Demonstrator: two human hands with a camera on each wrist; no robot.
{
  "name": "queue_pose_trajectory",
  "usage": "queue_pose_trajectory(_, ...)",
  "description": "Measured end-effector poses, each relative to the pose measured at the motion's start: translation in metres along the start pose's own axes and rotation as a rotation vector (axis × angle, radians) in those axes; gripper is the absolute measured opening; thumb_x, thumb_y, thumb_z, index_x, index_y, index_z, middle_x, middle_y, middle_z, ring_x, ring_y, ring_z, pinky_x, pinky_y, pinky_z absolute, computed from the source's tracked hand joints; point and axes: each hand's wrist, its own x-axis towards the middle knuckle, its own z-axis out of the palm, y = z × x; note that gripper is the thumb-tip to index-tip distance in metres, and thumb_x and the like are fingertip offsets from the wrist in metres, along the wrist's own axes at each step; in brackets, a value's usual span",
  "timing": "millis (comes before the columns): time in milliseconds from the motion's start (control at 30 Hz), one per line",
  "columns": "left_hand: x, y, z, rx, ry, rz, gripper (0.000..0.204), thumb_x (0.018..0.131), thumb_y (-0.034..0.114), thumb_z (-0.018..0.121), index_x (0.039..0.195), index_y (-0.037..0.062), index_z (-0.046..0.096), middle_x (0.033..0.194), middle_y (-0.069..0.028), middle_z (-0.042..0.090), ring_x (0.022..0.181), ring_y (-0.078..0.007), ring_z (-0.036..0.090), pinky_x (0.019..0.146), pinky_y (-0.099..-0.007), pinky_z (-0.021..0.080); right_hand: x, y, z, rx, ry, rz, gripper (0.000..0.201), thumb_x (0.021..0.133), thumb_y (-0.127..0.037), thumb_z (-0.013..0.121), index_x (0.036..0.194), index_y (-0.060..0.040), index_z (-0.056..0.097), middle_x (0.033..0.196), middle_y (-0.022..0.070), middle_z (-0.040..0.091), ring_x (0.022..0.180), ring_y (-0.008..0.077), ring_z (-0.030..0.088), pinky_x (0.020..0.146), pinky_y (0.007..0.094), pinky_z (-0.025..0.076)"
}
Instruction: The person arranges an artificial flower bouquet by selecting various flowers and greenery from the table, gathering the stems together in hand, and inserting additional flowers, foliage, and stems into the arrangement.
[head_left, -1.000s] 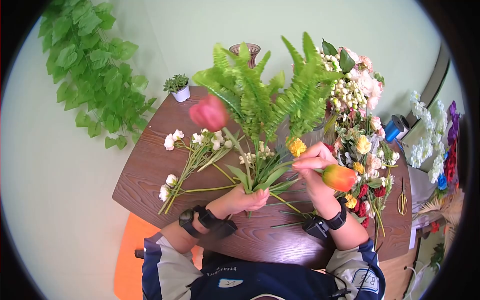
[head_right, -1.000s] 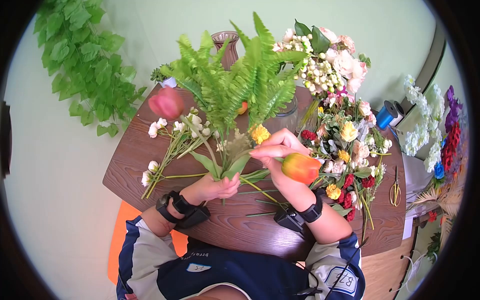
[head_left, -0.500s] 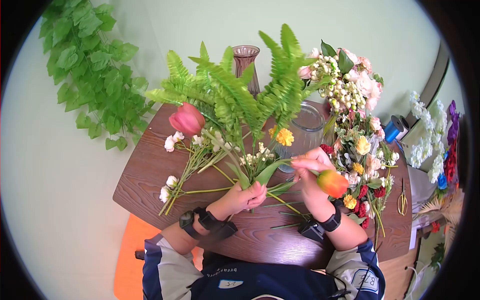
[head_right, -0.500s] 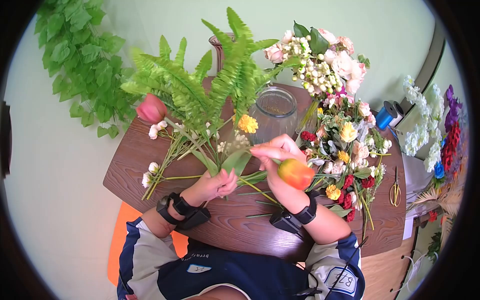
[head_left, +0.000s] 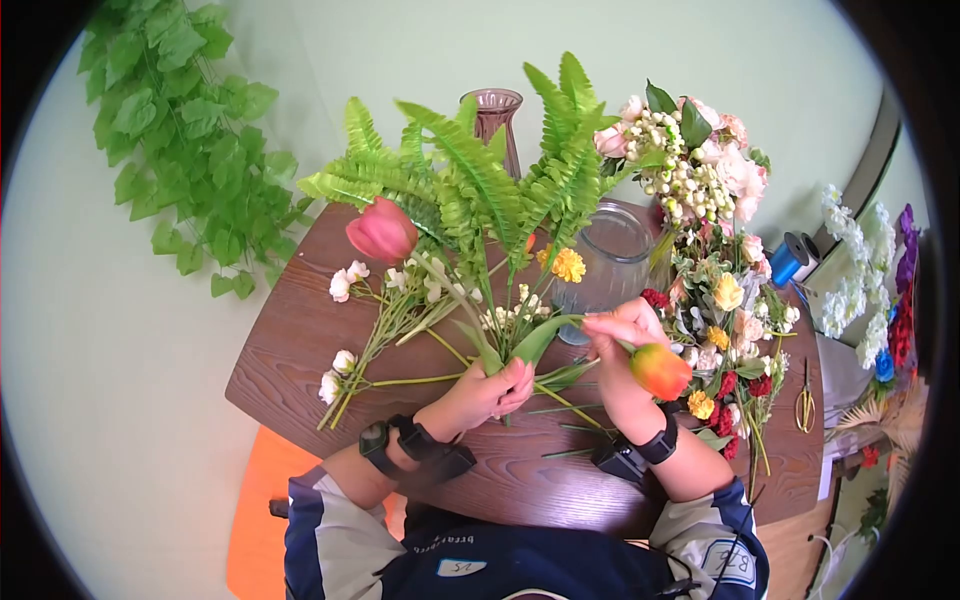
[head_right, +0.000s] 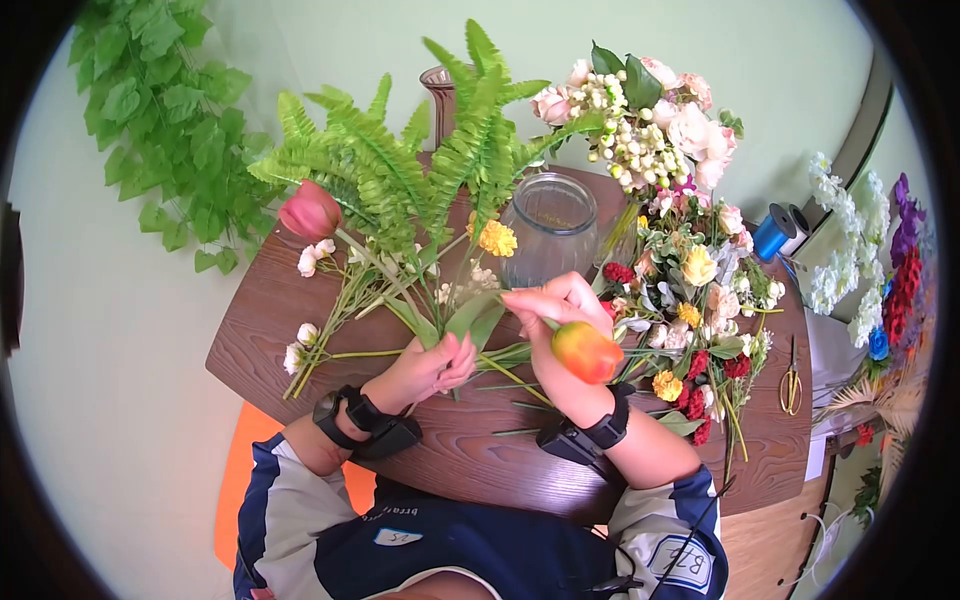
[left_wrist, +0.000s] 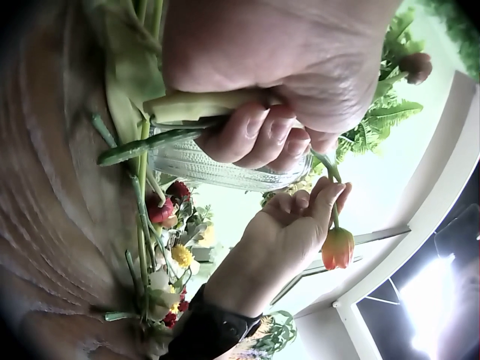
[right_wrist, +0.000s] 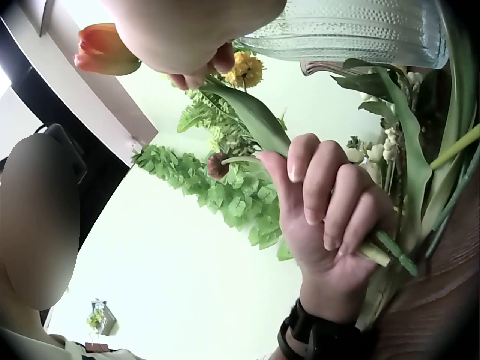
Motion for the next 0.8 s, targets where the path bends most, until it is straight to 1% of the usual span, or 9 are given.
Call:
queue_pose_trajectory(67, 0.000, 0.001, 0.001, 0.037, 0.014, -0.010, 0.041, 0.090, 0.044, 0.043, 0.073, 0.0076, 0.043, 0.052, 0.0031, 0.035, 0.043, -0.0038, 0.031, 0.039, -0.0184, 0.022, 0.003, -0.004, 0.000, 0.160, -0.002, 0.157, 0.018, 0.073, 0.006, 0.065, 0.084, -0.0083, 0.067, 0.073, 0.0010, 0.050, 0.058, 0.0083, 0.052, 0.051, 0.0193, 0.044)
queue_pose_trajectory(167, 0.000, 0.003, 0.004, 0.070, 0.123, 0.015, 0.039, 0.090, 0.043, 0.045, 0.082, 0.0051, 0.049, 0.053, 0.0030, 0.038, 0.043, -0.0031, 0.031, 0.040, -0.0174, 0.022, 0.010, -0.005, -0.002, 0.318, -0.028, 0.199, 0.012, 0.077, 0.004, 0.063, 0.087, -0.0024, 0.065, 0.079, 0.0015, 0.051, 0.057, 0.0059, 0.051, 0.047, 0.0183, 0.042)
queue_pose_trajectory(333, -0.002, 0.008, 0.000, 0.175, -0.036, -0.002, 0.034, 0.090, 0.040, 0.048, 0.087, 0.0053, 0.051, 0.054, 0.0035, 0.040, 0.048, -0.0038, 0.034, 0.046, -0.0183, 0.025, 0.014, -0.012, -0.002, 0.515, -0.036, 0.356, 0.012, 0.080, 0.003, 0.059, 0.092, 0.0037, 0.060, 0.087, 0.0046, 0.055, 0.058, 0.0053, 0.051, 0.049, 0.0182, 0.043)
queue_pose_trajectory(467, -0.003, 0.013, -0.001, 0.229, 0.046, 0.012, 0.033, 0.090, 0.039, 0.049, 0.088, 0.0054, 0.051, 0.056, 0.0040, 0.040, 0.051, -0.0041, 0.035, 0.048, -0.0189, 0.026, 0.006, -0.005, 0.004, 0.218, -0.003, 0.238, 0.012, 0.083, -0.002, 0.056, 0.094, 0.0016, 0.058, 0.082, 0.0042, 0.057, 0.057, 0.0068, 0.052, 0.052, 0.0191, 0.042)
queue_pose_trajectory(567, -0.003, 0.015, -0.008, 0.061, 0.125, 0.031, 0.033, 0.091, 0.036, 0.048, 0.086, 0.0036, 0.049, 0.057, 0.0042, 0.038, 0.050, -0.0043, 0.033, 0.046, -0.0183, 0.024, 0.017, -0.022, -0.002, -0.056, -0.246, 0.097, 0.020, 0.079, -0.001, 0.057, 0.099, -0.0018, 0.057, 0.083, 0.0050, 0.056, 0.061, 0.0071, 0.049, 0.051, 0.0197, 0.040)
queue_pose_trajectory(600, -0.003, 0.017, -0.009, 0.060, 0.125, 0.031, 0.033, 0.091, 0.036, 0.048, 0.086, 0.0036, 0.049, 0.057, 0.0042, 0.038, 0.050, -0.0043, 0.033, 0.046, -0.0183, 0.024, 0.018, -0.030, -0.001, -0.112, -0.311, 0.130, 0.019, 0.077, -0.001, 0.060, 0.095, -0.0022, 0.060, 0.078, 0.0060, 0.056, 0.058, 0.0119, 0.051, 0.050, 0.0232, 0.040)
queue_pose_trajectory(667, -0.002, 0.020, -0.010, -0.061, 0.110, 0.086, 0.032, 0.091, 0.035, 0.047, 0.082, 0.0043, 0.047, 0.056, 0.0043, 0.033, 0.048, -0.0049, 0.030, 0.044, -0.0190, 0.021, 0.012, -0.024, 0.000, -0.231, -0.483, -0.043, 0.008, 0.076, -0.008, 0.062, 0.083, -0.0032, 0.061, 0.072, 0.0079, 0.057, 0.057, 0.0186, 0.055, 0.050, 0.0281, 0.043)
queue_pose_trajectory(767, 0.001, 0.022, -0.012, -0.062, 0.127, 0.109, 0.034, 0.092, 0.036, 0.045, 0.075, 0.0070, 0.044, 0.055, 0.0042, 0.031, 0.047, -0.0053, 0.028, 0.042, -0.0194, 0.020, 0.005, -0.033, 0.003, -0.465, -0.739, -0.163, 0.018, 0.077, -0.019, 0.063, 0.072, -0.0028, 0.060, 0.069, 0.0101, 0.058, 0.058, 0.0249, 0.058, 0.050, 0.0328, 0.046)
queue_pose_trajectory(800, 0.001, 0.023, -0.012, -0.063, 0.144, 0.112, 0.035, 0.091, 0.037, 0.045, 0.073, 0.0076, 0.043, 0.054, 0.0041, 0.031, 0.047, -0.0053, 0.028, 0.042, -0.0192, 0.020, -0.001, -0.034, 0.003, -0.467, -0.737, -0.159, 0.018, 0.077, -0.019, 0.063, 0.072, -0.0028, 0.060, 0.069, 0.0101, 0.058, 0.058, 0.0249, 0.058, 0.050, 0.0328, 0.046)
